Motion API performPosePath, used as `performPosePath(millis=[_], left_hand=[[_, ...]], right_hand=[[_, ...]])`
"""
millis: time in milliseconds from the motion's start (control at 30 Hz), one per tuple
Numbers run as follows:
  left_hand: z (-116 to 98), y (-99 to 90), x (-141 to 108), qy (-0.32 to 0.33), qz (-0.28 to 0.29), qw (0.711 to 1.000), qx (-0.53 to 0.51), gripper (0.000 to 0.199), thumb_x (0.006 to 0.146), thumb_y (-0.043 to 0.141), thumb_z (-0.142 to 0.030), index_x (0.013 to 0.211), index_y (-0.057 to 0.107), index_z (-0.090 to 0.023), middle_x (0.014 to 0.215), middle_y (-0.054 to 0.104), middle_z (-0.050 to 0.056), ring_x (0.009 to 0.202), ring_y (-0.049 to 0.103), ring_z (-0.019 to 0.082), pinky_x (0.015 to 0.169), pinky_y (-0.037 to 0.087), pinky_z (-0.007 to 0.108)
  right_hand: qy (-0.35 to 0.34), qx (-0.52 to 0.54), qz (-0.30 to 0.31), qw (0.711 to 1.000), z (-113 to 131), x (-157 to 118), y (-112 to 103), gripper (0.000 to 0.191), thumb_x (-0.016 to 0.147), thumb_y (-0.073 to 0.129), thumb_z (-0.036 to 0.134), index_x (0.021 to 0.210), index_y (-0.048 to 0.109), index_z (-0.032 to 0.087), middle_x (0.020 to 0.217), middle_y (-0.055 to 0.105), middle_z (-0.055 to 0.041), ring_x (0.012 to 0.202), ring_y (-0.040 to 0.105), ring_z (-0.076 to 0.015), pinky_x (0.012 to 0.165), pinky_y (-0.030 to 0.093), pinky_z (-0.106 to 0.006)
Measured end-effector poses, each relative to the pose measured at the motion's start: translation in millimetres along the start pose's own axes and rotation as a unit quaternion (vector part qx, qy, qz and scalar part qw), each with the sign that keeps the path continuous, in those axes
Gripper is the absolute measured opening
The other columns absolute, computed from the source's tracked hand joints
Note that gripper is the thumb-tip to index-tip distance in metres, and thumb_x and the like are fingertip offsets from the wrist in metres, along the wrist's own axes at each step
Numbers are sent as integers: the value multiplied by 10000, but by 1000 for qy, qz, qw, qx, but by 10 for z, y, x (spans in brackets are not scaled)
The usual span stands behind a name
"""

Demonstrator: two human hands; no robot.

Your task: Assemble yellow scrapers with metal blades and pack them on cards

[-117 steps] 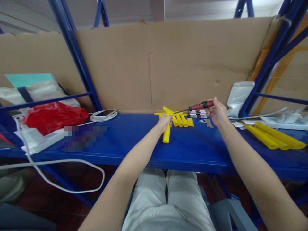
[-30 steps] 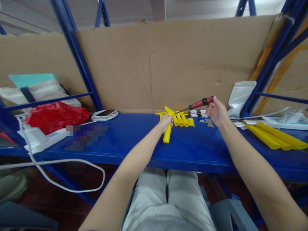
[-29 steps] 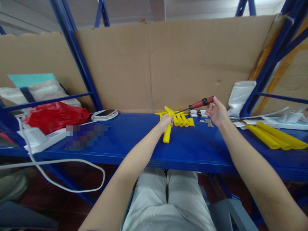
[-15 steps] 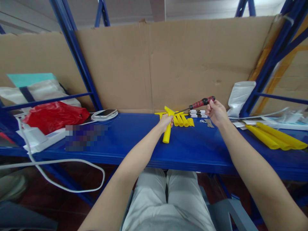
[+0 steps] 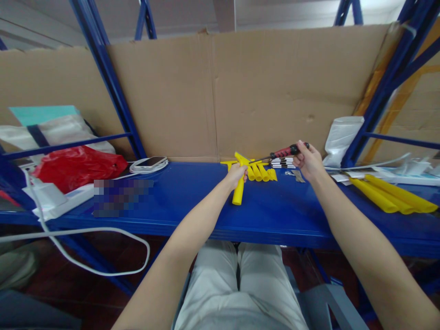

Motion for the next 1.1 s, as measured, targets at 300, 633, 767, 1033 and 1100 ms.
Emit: performPosePath(millis=[300,633,767,1033,1100], left_hand=[[6,-5,12,1,-2,1000,0,194,797,412,-14,705,420,-184,429,389,-87,293,339,45,366,253,191],[15,-2,9,2,-1,1000,-5,183,798,435,-23,715,412,-185,439,388,-93,296,331,37,377,255,183],[13,-3,10,-1,-3,1000,-3,191,794,434,-19,704,411,-186,444,389,-88,303,336,45,388,262,193],[10,-1,13,3,0,1000,-5,206,809,421,-16,692,417,-185,427,394,-86,294,341,45,369,251,187],[13,-2,18,2,-2,1000,-4,207,809,415,-14,690,419,-184,423,393,-85,293,342,47,365,254,189]], right_hand=[[-1,-5,27,1000,4,22,22,447,560,816,450,728,477,213,495,452,84,423,420,-49,359,326,-155],[-33,-30,-32,999,-8,7,-1,593,447,829,541,699,394,224,449,380,125,348,358,-39,312,277,-172],[-16,-42,-52,998,-18,8,-1,594,456,816,563,696,391,224,467,392,118,348,373,-41,308,281,-179],[-5,-40,-40,998,-69,28,-35,547,537,798,533,685,372,224,421,293,129,327,325,-38,319,268,-177],[-9,-35,-29,999,-58,24,-28,528,541,798,526,680,390,221,417,296,125,331,324,-40,323,267,-179]])
Point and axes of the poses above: each hand's wrist, its own x-axis towards the middle knuckle, its own y-axis out of the palm, z = x × y, the point moved 4 cm from there along x, towards the middle knuckle
